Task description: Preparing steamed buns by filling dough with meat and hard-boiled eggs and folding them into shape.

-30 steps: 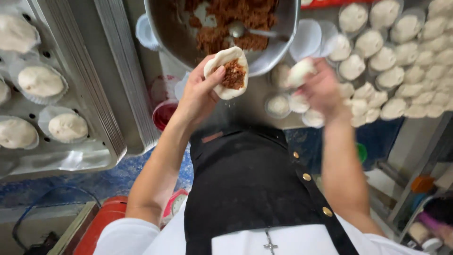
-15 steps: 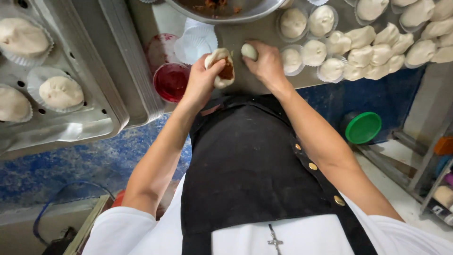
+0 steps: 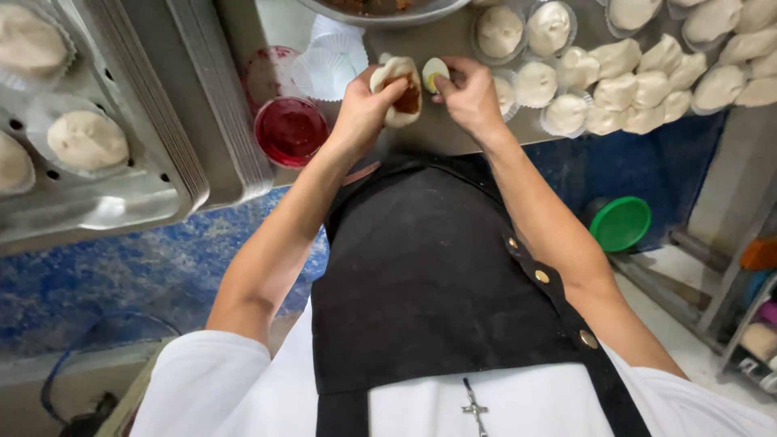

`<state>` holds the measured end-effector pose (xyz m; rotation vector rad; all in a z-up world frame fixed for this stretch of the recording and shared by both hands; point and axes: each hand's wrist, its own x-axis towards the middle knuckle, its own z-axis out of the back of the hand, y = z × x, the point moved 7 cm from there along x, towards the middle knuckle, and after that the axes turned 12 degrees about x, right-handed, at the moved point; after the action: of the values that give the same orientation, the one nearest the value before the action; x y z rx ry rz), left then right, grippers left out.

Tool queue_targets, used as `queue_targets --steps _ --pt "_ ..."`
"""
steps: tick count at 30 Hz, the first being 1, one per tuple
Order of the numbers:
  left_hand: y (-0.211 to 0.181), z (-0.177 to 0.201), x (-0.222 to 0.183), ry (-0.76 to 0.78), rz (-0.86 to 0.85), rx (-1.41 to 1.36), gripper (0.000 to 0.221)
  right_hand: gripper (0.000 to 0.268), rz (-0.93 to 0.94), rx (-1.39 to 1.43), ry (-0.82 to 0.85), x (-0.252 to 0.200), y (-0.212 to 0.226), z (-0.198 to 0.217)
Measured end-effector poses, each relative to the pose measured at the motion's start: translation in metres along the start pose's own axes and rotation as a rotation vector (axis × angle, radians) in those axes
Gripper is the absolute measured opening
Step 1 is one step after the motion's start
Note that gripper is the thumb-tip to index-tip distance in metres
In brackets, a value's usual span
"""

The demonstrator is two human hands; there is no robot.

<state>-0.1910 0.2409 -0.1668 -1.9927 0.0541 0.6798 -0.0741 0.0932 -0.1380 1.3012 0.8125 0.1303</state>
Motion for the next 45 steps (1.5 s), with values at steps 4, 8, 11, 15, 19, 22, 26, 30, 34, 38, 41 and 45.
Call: queue_targets --steps 4,8,11,15,19,22,26,30,34,38,41,45 --pt "-0.007 -0.013 0.006 -0.011 -0.043 -0.028 0.033 0.033 0.016 -0.027 0.036 -0.005 0.017 0.007" --pt "0.003 -0.011 0.007 -0.074 -0.019 -0.118 0.037 0.037 0.026 0.070 0.121 -0.018 0.031 0.019" --pt "-0.014 -0.017 0.001 -0.026 0.022 -0.241 0.041 0.041 0.059 0.190 0.152 -0.026 0.060 0.021" --pt "-0.044 -0.042 -0.019 0.120 0.098 -0.410 0.048 0.025 0.109 0.156 0.147 -0.039 0.102 0.006" --pt "-0.061 -0.051 -0.031 0.146 -0.005 -0.324 0.050 0.017 0.221 -0.144 0.130 -0.059 0.133 -0.011" --pt "-0.076 -0.051 -0.035 0.134 -0.093 -0.226 0.051 0.011 0.489 -0.323 0.078 -0.076 0.164 -0.014" --pt "-0.098 -0.052 -0.040 0.202 -0.089 -0.135 0.048 0.021 0.528 -0.459 0.216 -0.084 0.185 -0.022" --pt "-0.104 -0.056 -0.039 0.320 -0.073 -0.058 0.047 0.024 0.784 -0.751 0.288 -0.095 0.204 -0.026" --pt "-0.117 -0.062 -0.047 0.384 -0.043 -0.161 0.048 0.014 0.714 -0.700 0.304 -0.092 0.215 -0.019" --pt "-0.138 -0.076 -0.057 0.376 -0.080 -0.291 0.050 0.009 0.682 -0.469 0.249 -0.087 0.237 -0.018" --pt "-0.150 -0.080 -0.058 0.262 -0.184 -0.418 0.052 0.010 0.760 -0.395 0.141 -0.097 0.245 -0.014" --pt "-0.167 -0.081 -0.062 0.014 -0.400 -0.522 0.054 0.013 0.497 0.066 -0.080 -0.102 0.216 -0.006"
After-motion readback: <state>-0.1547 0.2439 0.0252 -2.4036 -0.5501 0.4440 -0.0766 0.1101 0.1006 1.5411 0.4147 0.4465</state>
